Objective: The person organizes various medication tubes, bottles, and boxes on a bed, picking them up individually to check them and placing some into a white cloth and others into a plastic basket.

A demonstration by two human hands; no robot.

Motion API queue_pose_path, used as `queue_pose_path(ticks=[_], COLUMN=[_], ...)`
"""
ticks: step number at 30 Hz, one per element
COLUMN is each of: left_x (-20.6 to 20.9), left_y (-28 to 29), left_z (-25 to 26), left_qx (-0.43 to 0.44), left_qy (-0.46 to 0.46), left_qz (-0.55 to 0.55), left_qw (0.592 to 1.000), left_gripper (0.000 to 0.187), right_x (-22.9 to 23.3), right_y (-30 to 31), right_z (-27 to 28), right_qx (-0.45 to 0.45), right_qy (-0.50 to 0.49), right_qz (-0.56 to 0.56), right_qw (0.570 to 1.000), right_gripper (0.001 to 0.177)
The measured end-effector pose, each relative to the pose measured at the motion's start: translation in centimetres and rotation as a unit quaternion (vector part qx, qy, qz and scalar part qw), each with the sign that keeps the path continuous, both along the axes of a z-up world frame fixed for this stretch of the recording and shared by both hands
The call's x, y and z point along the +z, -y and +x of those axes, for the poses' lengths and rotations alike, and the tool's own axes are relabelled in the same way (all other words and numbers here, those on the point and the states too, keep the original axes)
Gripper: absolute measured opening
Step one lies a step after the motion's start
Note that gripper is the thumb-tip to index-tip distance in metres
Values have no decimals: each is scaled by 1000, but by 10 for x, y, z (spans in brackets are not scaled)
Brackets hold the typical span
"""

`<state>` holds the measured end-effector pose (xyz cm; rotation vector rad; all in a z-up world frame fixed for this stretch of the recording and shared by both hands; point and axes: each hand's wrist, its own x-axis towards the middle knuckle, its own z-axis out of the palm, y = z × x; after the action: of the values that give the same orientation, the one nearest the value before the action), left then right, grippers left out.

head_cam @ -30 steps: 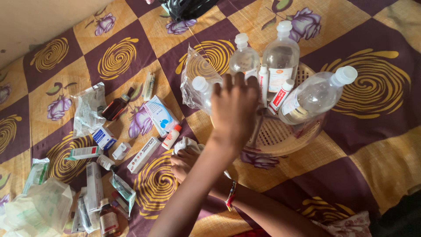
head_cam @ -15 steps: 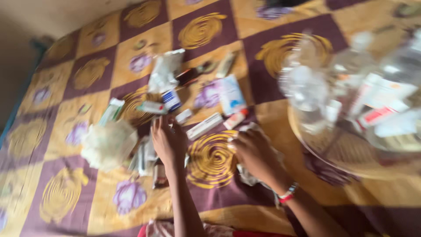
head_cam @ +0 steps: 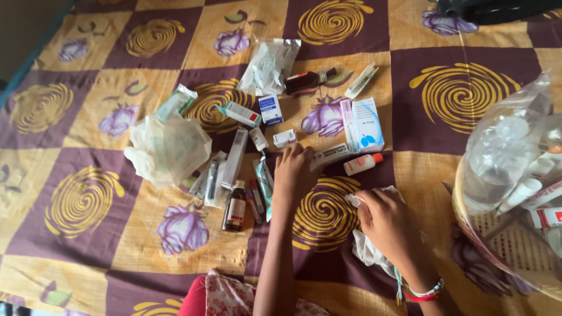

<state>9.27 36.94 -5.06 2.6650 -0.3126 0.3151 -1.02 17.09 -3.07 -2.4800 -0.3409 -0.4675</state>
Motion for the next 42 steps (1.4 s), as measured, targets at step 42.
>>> queue_pose_path(ticks=[42], left_x=[-94], left_y=[71], left_z=[-64], left_qx=[-136], left_qy=[-264], left_qz=[-709], left_qw=[640], left_gripper=[36], right_x=[20], right_y=[-21], right_z=[-29], right_qx=[26], right_qy=[84], right_qz=[-62], right_qw=[994], right_gripper=[33])
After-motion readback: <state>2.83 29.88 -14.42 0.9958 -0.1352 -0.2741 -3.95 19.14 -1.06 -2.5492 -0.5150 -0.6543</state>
